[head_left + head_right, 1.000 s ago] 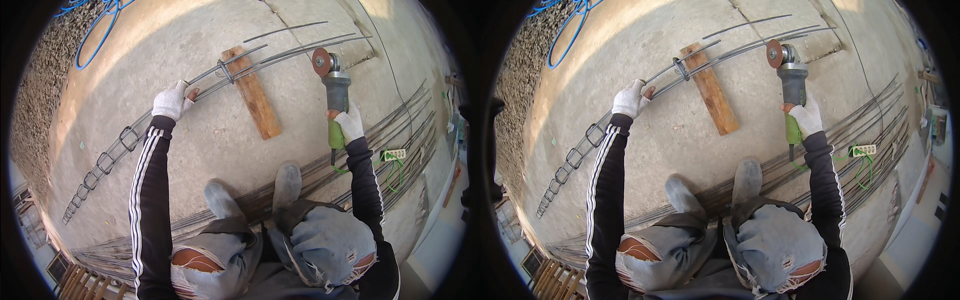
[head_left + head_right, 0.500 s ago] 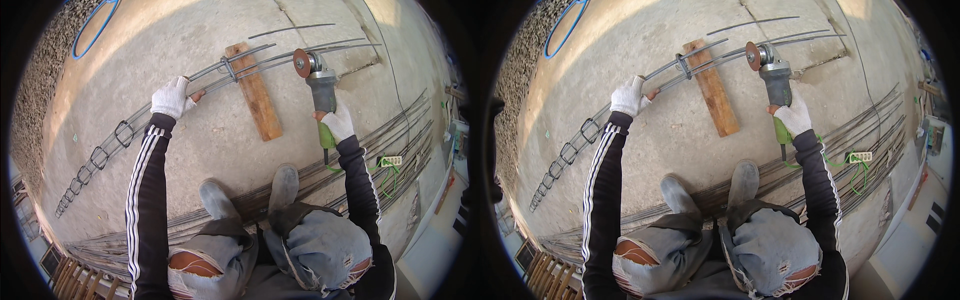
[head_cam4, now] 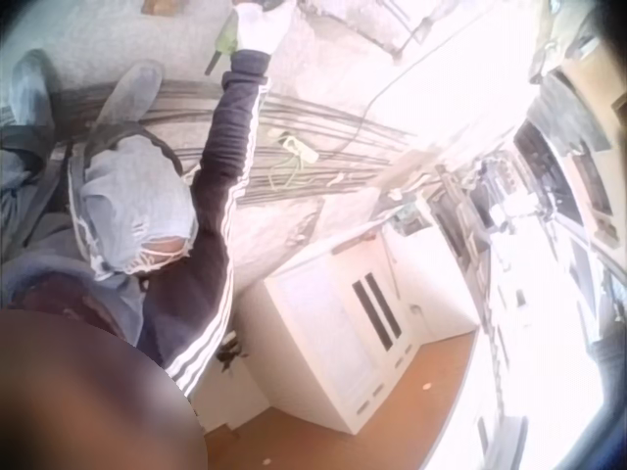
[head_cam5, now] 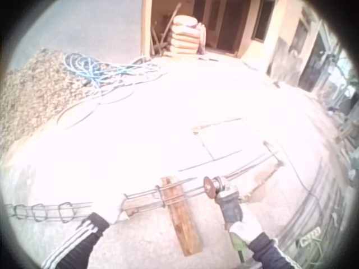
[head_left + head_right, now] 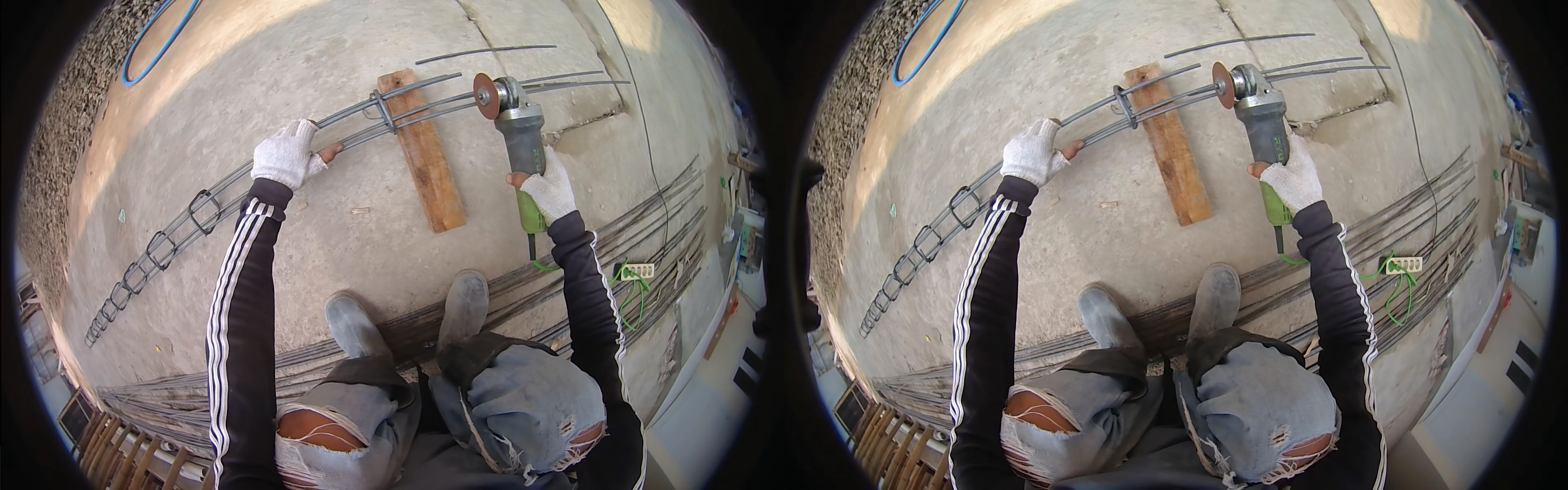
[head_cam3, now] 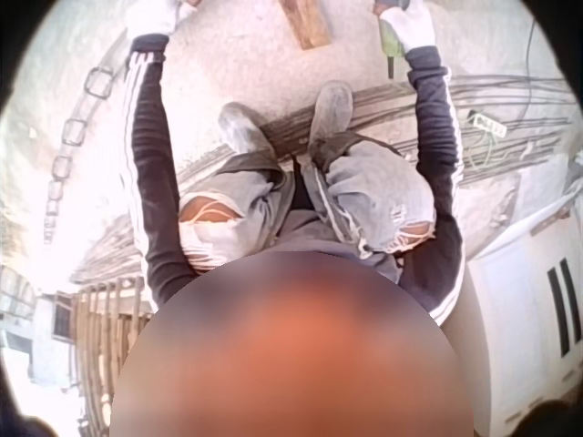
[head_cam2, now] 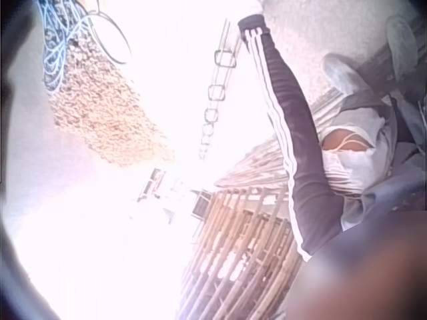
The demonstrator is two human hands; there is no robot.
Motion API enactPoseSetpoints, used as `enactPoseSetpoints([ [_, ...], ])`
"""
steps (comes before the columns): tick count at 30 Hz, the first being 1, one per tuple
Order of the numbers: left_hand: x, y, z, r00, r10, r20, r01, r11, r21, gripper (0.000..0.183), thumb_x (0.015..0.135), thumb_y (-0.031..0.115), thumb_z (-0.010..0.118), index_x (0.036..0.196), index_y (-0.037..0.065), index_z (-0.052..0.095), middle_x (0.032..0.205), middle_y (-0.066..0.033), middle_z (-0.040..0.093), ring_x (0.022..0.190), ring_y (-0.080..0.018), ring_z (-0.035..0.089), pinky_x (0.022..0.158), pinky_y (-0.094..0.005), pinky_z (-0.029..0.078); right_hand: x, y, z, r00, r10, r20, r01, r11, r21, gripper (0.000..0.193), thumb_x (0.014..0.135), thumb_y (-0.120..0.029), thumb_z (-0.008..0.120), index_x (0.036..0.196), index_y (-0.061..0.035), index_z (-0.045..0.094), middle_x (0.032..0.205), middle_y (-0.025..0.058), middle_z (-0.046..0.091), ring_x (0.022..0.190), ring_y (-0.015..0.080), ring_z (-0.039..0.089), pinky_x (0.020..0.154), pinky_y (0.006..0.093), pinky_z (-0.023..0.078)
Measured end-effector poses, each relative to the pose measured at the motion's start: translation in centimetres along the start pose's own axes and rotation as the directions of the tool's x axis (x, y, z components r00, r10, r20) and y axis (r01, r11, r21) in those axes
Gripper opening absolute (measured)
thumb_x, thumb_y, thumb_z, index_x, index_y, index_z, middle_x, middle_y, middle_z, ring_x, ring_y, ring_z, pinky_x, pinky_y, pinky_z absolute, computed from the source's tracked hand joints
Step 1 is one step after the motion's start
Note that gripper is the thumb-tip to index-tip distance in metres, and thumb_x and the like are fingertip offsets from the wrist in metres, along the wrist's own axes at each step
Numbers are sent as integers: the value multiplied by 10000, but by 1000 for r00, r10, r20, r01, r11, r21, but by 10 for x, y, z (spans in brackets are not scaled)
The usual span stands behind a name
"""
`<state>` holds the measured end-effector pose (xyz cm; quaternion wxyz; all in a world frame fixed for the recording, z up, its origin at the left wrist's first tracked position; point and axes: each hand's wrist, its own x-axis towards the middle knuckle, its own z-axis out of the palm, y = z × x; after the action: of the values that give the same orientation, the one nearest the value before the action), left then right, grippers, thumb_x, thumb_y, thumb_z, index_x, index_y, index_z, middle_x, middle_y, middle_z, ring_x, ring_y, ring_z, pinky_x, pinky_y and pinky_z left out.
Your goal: The person walks through a construction site, picks up a piece of wood, and then retrieves an angle grinder from inside a house. They return outside, plug the grinder into a power strip, and cut a steel rebar cage using the angle grinder, producing sparks.
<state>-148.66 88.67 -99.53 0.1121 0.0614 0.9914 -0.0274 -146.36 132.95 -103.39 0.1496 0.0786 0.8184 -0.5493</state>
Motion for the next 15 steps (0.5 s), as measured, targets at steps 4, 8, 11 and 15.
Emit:
enactPoseSetpoints([
  [4,1,2,-3,999,-17,31,17,1000,12,761,879,762,596,1207,78,662,1094,-152,725,999,-311,728,814,-432,597,3,5,0,1000,25,8,-25,999,-28,544,714,-140,843,1181,-3,600,1003,98,661,894,215,623,830,349,516],
  [8,2,3,-4,996,-48,75,47,999,15,763,881,768,589,1201,79,662,1092,-155,725,997,-310,730,807,-435,602,3,8,-1,998,60,4,-60,998,-30,567,706,-170,853,1186,2,604,1015,121,666,915,242,639,845,370,521],
  [11,1,3,-4,998,-31,56,30,999,18,769,883,774,578,1194,76,661,1092,-156,725,1000,-311,729,814,-433,599,2,6,0,999,51,0,-51,998,-28,548,709,-162,850,1176,-5,609,1011,113,664,899,235,634,836,364,521],
  [15,0,2,-4,1000,-2,15,2,1000,7,765,886,768,574,1194,73,661,1099,-156,723,1007,-313,726,824,-431,595,1,-1,3,999,40,2,-40,999,26,443,731,-92,817,1113,-21,604,943,57,641,821,169,593,756,322,503],
])
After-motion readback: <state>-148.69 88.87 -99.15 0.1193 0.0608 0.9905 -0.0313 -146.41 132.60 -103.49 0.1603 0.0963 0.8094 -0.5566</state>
